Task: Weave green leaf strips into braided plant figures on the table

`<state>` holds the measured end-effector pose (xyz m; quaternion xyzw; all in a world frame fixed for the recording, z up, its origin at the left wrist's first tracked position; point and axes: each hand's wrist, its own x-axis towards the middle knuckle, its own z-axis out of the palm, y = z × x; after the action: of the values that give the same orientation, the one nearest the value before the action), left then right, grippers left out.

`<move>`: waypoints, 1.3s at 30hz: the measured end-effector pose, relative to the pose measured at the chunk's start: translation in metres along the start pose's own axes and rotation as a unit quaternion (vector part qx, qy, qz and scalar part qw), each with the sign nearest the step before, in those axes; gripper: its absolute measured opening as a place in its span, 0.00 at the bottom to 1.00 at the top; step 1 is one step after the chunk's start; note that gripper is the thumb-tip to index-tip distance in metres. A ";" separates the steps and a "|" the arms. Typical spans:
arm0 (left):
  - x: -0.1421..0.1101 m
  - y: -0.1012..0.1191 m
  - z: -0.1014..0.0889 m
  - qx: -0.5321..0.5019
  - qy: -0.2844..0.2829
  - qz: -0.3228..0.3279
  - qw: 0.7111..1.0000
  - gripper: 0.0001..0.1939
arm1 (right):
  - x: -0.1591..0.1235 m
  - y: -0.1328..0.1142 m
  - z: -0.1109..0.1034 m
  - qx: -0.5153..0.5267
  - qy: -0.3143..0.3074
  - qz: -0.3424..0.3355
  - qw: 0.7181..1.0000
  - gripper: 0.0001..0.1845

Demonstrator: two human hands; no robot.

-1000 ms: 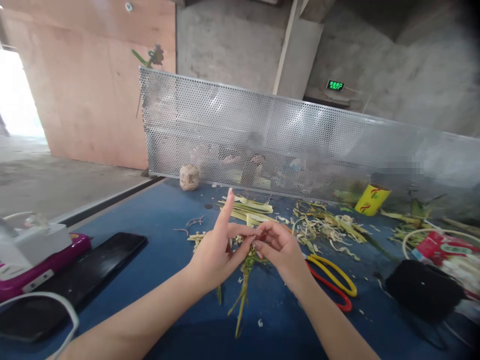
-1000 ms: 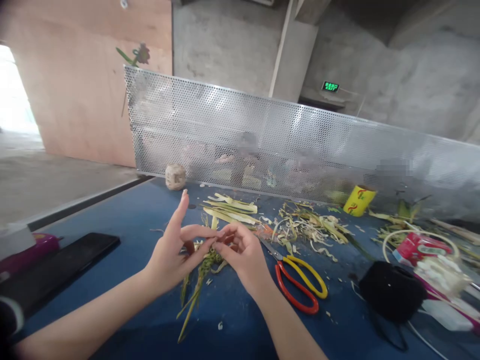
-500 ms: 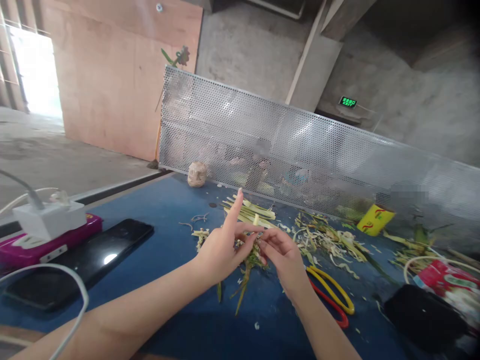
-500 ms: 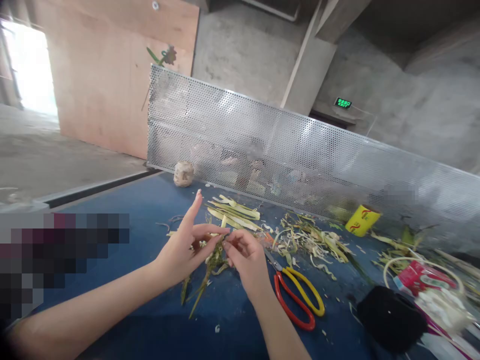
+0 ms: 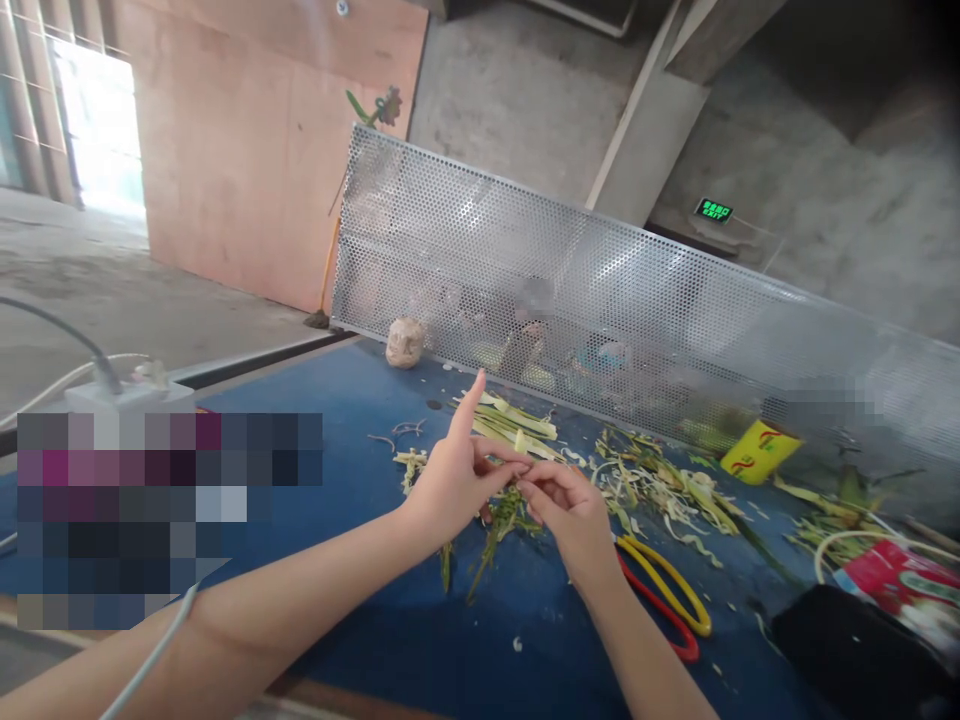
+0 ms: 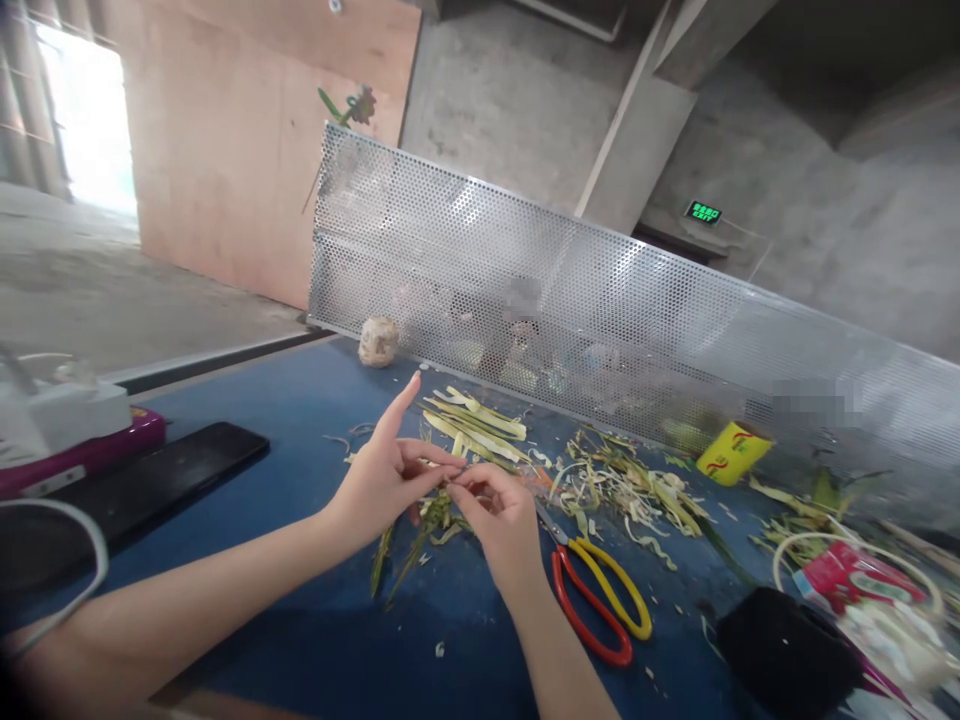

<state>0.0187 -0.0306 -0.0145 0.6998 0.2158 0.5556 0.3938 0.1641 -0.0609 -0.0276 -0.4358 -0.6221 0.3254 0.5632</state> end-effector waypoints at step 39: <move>0.003 -0.013 -0.002 -0.006 -0.063 -0.138 0.988 0.38 | 0.001 0.011 -0.001 -0.085 -0.039 -0.035 0.995 0.06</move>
<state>0.0196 -0.0196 -0.0229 0.6947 0.2817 0.4516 0.4838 0.1670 -0.0557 -0.0373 -0.4473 -0.6836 0.2684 0.5104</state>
